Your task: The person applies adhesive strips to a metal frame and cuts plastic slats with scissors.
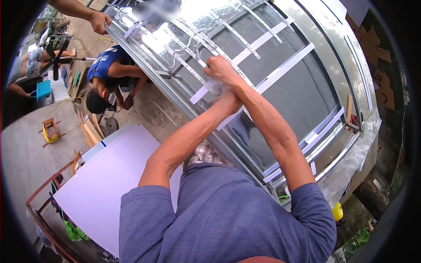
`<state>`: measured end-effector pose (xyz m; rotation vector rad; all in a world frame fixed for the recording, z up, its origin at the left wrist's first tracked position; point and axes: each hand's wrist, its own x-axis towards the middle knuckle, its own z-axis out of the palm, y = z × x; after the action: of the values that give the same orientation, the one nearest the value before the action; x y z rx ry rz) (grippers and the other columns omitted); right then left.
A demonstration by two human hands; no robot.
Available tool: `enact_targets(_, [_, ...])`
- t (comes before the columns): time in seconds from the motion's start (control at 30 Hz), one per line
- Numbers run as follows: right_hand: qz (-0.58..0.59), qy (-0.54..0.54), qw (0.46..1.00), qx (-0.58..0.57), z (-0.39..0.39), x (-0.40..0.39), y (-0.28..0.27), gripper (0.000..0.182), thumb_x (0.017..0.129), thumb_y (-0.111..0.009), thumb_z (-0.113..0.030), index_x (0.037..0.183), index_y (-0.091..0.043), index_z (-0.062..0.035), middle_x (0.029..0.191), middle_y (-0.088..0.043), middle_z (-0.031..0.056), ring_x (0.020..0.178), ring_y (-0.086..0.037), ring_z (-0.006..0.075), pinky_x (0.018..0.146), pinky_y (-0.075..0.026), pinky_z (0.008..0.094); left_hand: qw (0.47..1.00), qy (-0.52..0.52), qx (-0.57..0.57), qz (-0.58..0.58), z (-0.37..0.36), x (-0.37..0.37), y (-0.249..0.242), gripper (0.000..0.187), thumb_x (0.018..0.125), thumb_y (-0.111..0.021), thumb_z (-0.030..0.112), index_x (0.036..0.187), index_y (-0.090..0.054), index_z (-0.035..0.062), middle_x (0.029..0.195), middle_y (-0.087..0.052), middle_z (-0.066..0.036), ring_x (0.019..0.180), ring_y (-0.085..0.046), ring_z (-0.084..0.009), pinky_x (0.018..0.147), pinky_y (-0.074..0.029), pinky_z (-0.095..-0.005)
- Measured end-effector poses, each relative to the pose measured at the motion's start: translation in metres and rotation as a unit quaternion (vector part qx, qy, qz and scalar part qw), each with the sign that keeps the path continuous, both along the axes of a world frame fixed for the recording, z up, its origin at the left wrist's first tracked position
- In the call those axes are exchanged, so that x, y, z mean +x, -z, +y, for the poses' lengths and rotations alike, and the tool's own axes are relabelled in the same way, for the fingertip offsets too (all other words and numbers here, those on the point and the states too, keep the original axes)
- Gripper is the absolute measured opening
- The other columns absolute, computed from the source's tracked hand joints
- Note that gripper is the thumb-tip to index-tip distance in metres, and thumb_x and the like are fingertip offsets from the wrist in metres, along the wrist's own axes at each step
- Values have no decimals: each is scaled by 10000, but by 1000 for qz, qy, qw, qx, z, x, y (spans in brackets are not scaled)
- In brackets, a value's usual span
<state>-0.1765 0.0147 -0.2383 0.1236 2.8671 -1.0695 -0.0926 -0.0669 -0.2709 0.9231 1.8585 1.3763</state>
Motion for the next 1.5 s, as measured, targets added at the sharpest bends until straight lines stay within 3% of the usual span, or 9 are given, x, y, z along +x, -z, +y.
enact_targets(0.17, [-2, -1, 1000, -2, 1, 1, -6, 275, 719, -660, -232, 765, -706, 36, 762, -669, 282, 761, -674, 455, 725, -548, 503, 994, -49, 28, -97, 1, 4, 8, 357, 1062, -407, 264, 1299, -520, 22, 1275, -554, -223, 1182, -524, -337, 1010, -397, -438])
enact_targets(0.27, [-9, -7, 1000, 6, 0, 2, -5, 273, 737, -651, -221, 769, -699, 46, 740, -652, 293, 750, -665, 470, 705, -544, 508, 981, 49, -119, 147, -1, -4, -34, 309, 1019, -468, 164, 1300, -531, 49, 1283, -574, -161, 1195, -538, -238, 1016, -433, -388])
enact_targets(0.3, [-2, -4, 1000, 10, -1, 4, -8, 277, 752, -648, -221, 775, -696, 51, 721, -641, 292, 729, -658, 475, 691, -544, 507, 995, 26, -88, 45, -2, -3, -32, 306, 997, -498, 169, 1257, -586, 35, 1257, -601, -195, 1194, -550, -277, 1019, -423, -405])
enact_targets(0.4, [-21, 3, 1000, 16, -1, 1, 3, 294, 745, -692, -268, 806, -733, 16, 846, -703, 250, 874, -688, 410, 828, -544, 494, 970, 55, -156, 179, 2, 0, -18, 399, 1035, -382, 114, 1428, -427, 58, 1438, -475, -141, 1347, -424, -258, 1142, -319, -399])
enact_targets(0.67, [9, 5, 1000, 9, 0, 4, 12, 308, 763, -709, -277, 823, -734, 24, 833, -693, 275, 830, -688, 438, 783, -559, 489, 971, 96, -95, 196, -1, -6, -10, 358, 995, -494, 104, 1352, -502, 78, 1354, -512, -155, 1283, -458, -258, 1093, -363, -378])
enact_targets(0.77, [17, 9, 1000, 10, 0, 7, 2, 296, 761, -702, -265, 826, -737, 22, 832, -693, 278, 832, -689, 438, 787, -559, 487, 990, 87, -84, 70, 1, -8, -4, 339, 996, -495, 98, 1333, -512, 73, 1322, -521, -153, 1261, -464, -248, 1085, -363, -376])
enact_targets(0.87, [33, 14, 999, 11, -1, 9, 4, 290, 762, -692, -258, 830, -738, 21, 846, -693, 283, 834, -690, 440, 790, -560, 486, 985, 77, -65, 140, -1, -6, -7, 318, 998, -500, 99, 1313, -517, 67, 1298, -527, -142, 1229, -473, -229, 1071, -371, -375])
enact_targets(1.17, [-3, 8, 1000, 16, -1, 6, 3, 292, 783, -681, -262, 853, -743, 14, 872, -696, 288, 867, -691, 443, 803, -560, 486, 997, 25, -59, -33, 5, -7, -8, 267, 1010, -489, 119, 1266, -544, 65, 1255, -551, -124, 1173, -493, -195, 1044, -393, -367])
enact_targets(1.5, [24, -2, 1000, 11, 0, 5, 12, 300, 774, -681, -253, 847, -731, 34, 885, -691, 296, 884, -681, 446, 810, -553, 487, 985, 79, -96, 123, 1, -9, -18, 295, 989, -508, 117, 1272, -550, 49, 1276, -565, -149, 1194, -511, -233, 1050, -396, -384])
